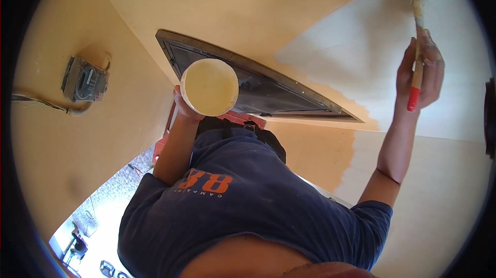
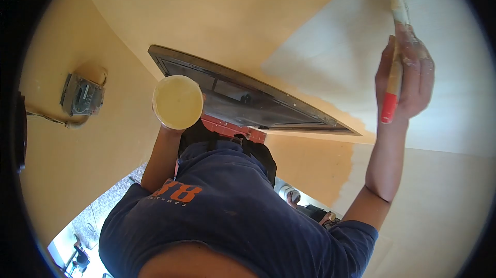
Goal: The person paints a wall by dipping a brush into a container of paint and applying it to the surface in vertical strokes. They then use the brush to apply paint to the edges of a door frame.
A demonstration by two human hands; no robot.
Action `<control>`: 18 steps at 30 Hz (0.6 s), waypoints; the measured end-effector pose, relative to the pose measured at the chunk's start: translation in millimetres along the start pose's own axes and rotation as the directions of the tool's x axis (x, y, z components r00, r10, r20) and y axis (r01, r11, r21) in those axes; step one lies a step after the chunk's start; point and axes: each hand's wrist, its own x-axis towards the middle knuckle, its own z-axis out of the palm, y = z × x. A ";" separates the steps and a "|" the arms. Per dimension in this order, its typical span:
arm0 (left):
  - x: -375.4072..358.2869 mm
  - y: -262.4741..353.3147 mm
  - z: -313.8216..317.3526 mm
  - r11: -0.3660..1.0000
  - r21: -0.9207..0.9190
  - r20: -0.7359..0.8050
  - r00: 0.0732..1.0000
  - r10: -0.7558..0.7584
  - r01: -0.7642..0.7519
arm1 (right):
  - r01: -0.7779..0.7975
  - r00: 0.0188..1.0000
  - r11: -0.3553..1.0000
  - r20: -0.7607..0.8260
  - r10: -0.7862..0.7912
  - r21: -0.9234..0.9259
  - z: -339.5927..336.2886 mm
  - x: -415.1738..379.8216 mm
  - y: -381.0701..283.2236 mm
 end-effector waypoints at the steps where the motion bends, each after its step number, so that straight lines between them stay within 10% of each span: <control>1: 1.3 -2.7 -2.7 1.000 0.001 0.007 1.000 -0.002 0.002 | -0.158 0.977 0.987 0.145 0.154 0.014 15.4 -30.6 -0.3; 2: 2.2 -3.5 -1.5 1.000 -0.004 0.013 1.000 -0.002 0.002 | -0.312 0.912 0.950 0.283 0.298 0.005 30.1 -69.4 -5.0; 4: 0.3 -1.9 5.4 0.998 -0.051 0.095 0.995 -0.029 0.034 | -0.046 0.927 0.968 0.372 -0.051 0.248 45.5 -106.4 -57.9; 6: -6.2 2.7 11.8 0.999 -0.023 0.041 0.998 -0.038 0.039 | -0.194 0.898 0.846 0.437 -0.050 0.496 66.1 -164.2 -123.8; 9: -19.1 1.8 22.6 0.994 0.101 -0.094 0.995 -0.021 0.030 | -0.327 0.624 0.787 0.745 -0.237 0.524 89.7 -249.1 -185.9; 12: -9.4 11.4 30.4 0.929 0.370 0.036 0.999 0.007 -0.020 | -0.294 0.754 0.786 0.637 -0.159 0.544 91.5 -223.9 -166.5; 15: -8.6 10.1 32.2 0.957 0.290 0.058 0.998 -0.032 0.014 | -0.352 0.729 0.831 0.683 -0.045 0.430 58.6 -125.5 -82.1; 18: -0.7 5.3 38.8 0.971 0.234 0.003 0.999 -0.044 0.042 | -0.140 0.930 0.934 0.368 0.010 0.328 23.8 -40.0 17.0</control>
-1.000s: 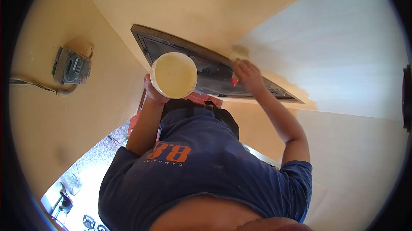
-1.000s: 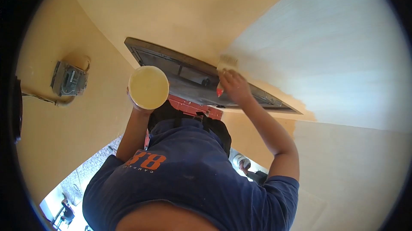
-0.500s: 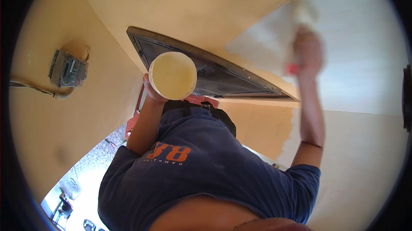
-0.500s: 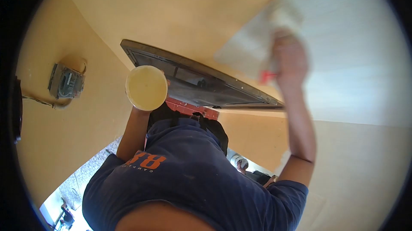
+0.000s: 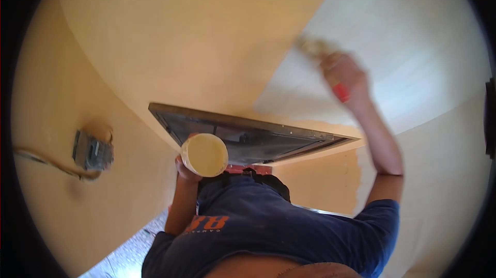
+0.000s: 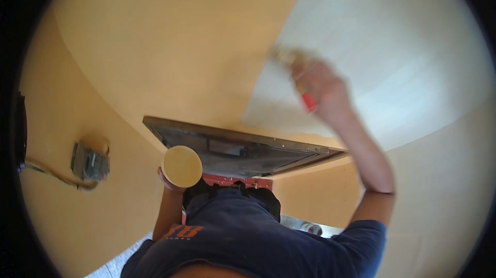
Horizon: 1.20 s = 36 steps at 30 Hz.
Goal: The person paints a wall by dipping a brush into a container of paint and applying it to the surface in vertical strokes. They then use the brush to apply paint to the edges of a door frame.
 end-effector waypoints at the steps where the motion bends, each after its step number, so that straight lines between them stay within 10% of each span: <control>1: 2.1 -0.4 1.9 0.999 -0.041 -0.050 0.998 -0.026 0.024 | -0.042 0.999 0.995 -0.014 0.041 -0.094 -39.4 26.0 8.8; 4: 0.8 -17.5 -18.2 0.989 -0.147 -0.049 0.998 -0.025 0.018 | 0.112 0.968 0.913 -0.166 -0.190 -0.392 -112.1 84.2 17.1; 8: 2.6 -28.5 -15.1 0.999 -0.006 -0.146 0.988 -0.053 0.053 | 0.160 0.985 0.891 0.007 -0.174 -0.424 -74.8 58.5 28.6; 13: 13.4 -29.3 -3.0 0.991 0.068 -0.084 0.991 -0.107 0.113 | 0.339 0.880 0.939 0.333 -0.338 0.056 -17.0 -2.4 -18.8; 19: 23.9 -21.5 18.3 0.992 0.089 -0.004 0.996 -0.087 0.087 | 0.035 0.987 0.974 -0.145 -0.070 -0.225 -173.7 106.7 81.0; 24: 36.5 -31.2 32.6 0.996 0.031 -0.230 0.970 -0.077 0.087 | -0.017 0.793 0.909 -0.559 -0.241 -0.417 -299.8 220.2 134.8; 32: 56.6 -45.5 38.3 0.978 -0.094 -0.319 0.925 -0.208 0.188 | -0.153 0.779 0.890 -0.606 -0.158 -0.429 -343.1 300.7 183.8; 36: 59.2 -43.4 38.4 0.982 -0.072 -0.326 0.927 -0.188 0.174 | 0.014 0.930 0.891 -0.322 -0.178 -0.453 -262.1 233.1 158.5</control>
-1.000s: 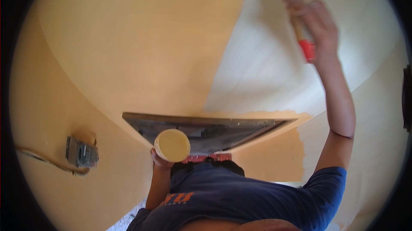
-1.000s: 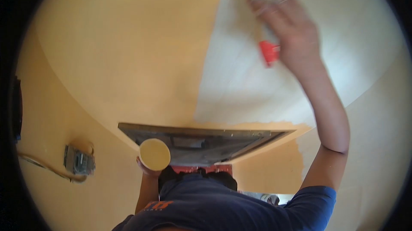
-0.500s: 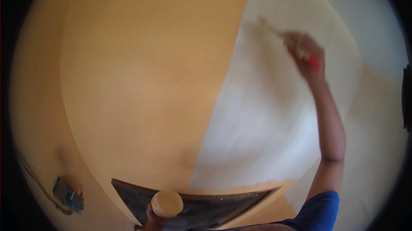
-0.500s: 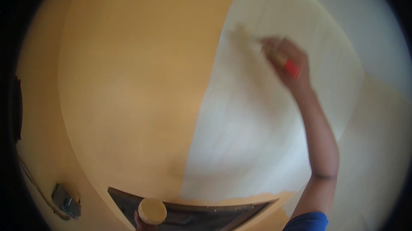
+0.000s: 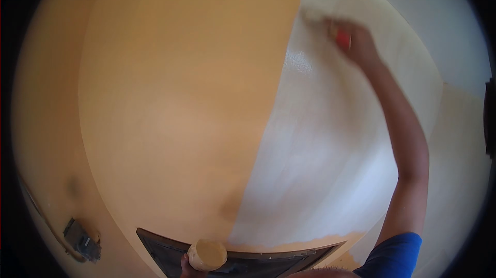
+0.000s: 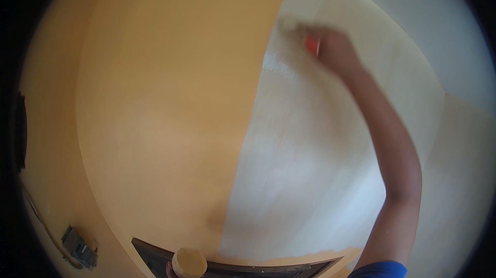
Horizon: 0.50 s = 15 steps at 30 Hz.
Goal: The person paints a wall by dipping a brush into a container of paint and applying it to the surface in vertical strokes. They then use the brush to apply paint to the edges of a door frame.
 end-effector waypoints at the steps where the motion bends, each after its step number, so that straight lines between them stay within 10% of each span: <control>1: 0.1 0.2 0.6 1.000 0.002 0.009 1.000 0.013 -0.013 | -0.044 0.975 0.979 0.223 -0.001 0.197 5.1 -34.7 -19.9; 3: -1.4 2.5 -2.3 0.999 0.010 0.020 0.999 0.033 -0.033 | 0.380 0.899 0.921 0.196 -0.391 0.090 13.7 -101.7 -84.7; 7: -1.8 7.0 -9.0 0.996 0.026 0.045 0.995 0.085 -0.087 | 0.280 0.837 0.874 0.345 -0.425 0.397 -13.0 -131.8 -126.1; 10: -2.5 8.4 -11.6 0.993 0.029 0.048 0.992 0.113 -0.114 | 0.226 0.941 0.964 0.223 -0.253 0.141 -31.3 -67.3 -42.9; 11: -2.2 7.4 -12.4 0.993 0.027 0.047 0.992 0.118 -0.119 | -0.006 0.995 0.984 0.101 -0.012 0.177 -47.2 -32.4 -31.9; 15: -3.7 4.9 -13.0 0.991 0.019 0.042 0.990 0.133 -0.134 | -0.173 0.953 0.985 -0.252 0.171 0.013 -72.2 69.9 74.1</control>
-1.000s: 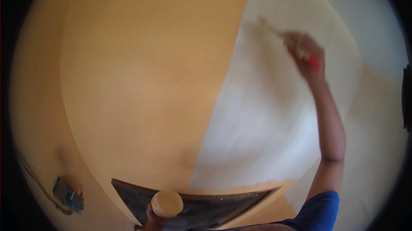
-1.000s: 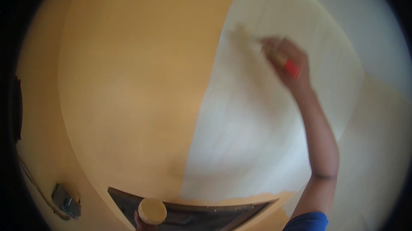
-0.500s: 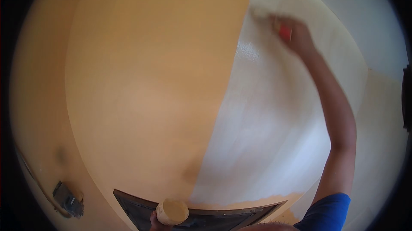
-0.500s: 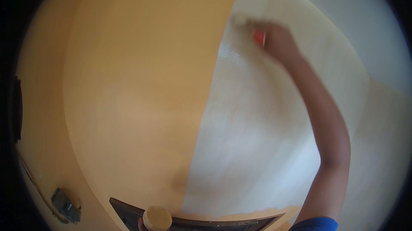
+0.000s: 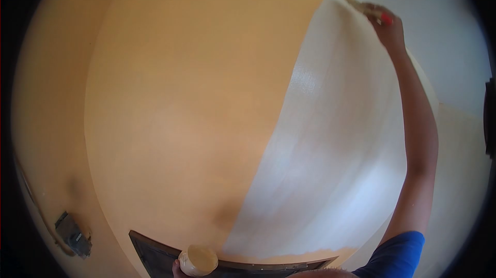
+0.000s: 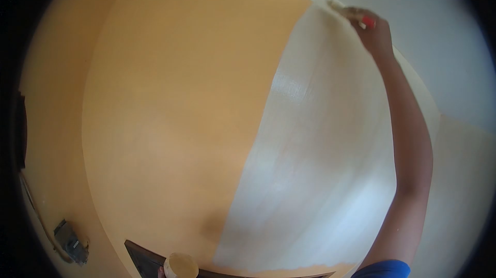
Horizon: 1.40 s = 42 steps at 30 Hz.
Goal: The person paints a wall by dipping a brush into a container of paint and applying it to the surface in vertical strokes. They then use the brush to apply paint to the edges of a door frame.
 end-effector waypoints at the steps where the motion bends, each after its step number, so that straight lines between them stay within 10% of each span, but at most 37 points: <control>1: -0.2 -0.9 0.0 1.000 -0.003 -0.002 1.000 0.004 -0.004 | -0.042 0.999 0.999 -0.034 0.042 -0.007 3.0 17.9 11.4; 9: -1.0 1.7 1.5 0.999 -0.012 -0.007 0.999 0.035 -0.035 | -0.072 0.941 0.997 0.335 0.054 0.041 30.7 -60.5 -13.1; 12: -1.3 6.5 -2.2 0.999 -0.019 -0.005 0.999 0.051 -0.051 | 0.205 0.733 0.933 0.585 -0.347 0.296 11.1 -163.9 -84.6; 17: -3.4 7.9 -9.3 0.995 -0.023 -0.004 0.995 0.095 -0.095 | 0.325 0.797 0.929 0.479 -0.369 0.175 -8.9 -149.8 -93.5; 18: -3.2 8.7 -9.3 0.994 -0.026 -0.002 0.995 0.103 -0.103 | -0.001 0.901 0.929 0.402 -0.160 0.371 -4.7 -127.6 -72.8; 24: -4.2 4.0 -7.1 0.990 -0.033 0.013 0.991 0.136 -0.136 | 0.073 0.993 0.997 -0.096 -0.072 0.015 19.3 29.4 33.9; 31: 1.8 -2.9 -7.2 0.983 -0.052 0.025 0.984 0.177 -0.176 | 0.112 0.992 0.983 0.072 -0.102 -0.142 48.9 0.2 7.4; 35: 2.8 5.3 -12.0 0.992 -0.021 -0.004 0.992 0.127 -0.127 | 0.320 0.884 0.943 0.331 -0.330 0.089 23.7 -86.3 -61.7; 38: 10.3 0.7 -23.0 0.993 -0.043 0.034 0.993 0.112 -0.110 | 0.182 0.898 0.924 0.327 -0.296 0.336 8.5 -95.5 -72.0; 42: 1.4 9.5 11.7 0.992 -0.073 0.215 0.970 0.113 -0.099 | 0.030 0.996 0.996 0.084 -0.037 0.086 17.2 -24.9 -26.0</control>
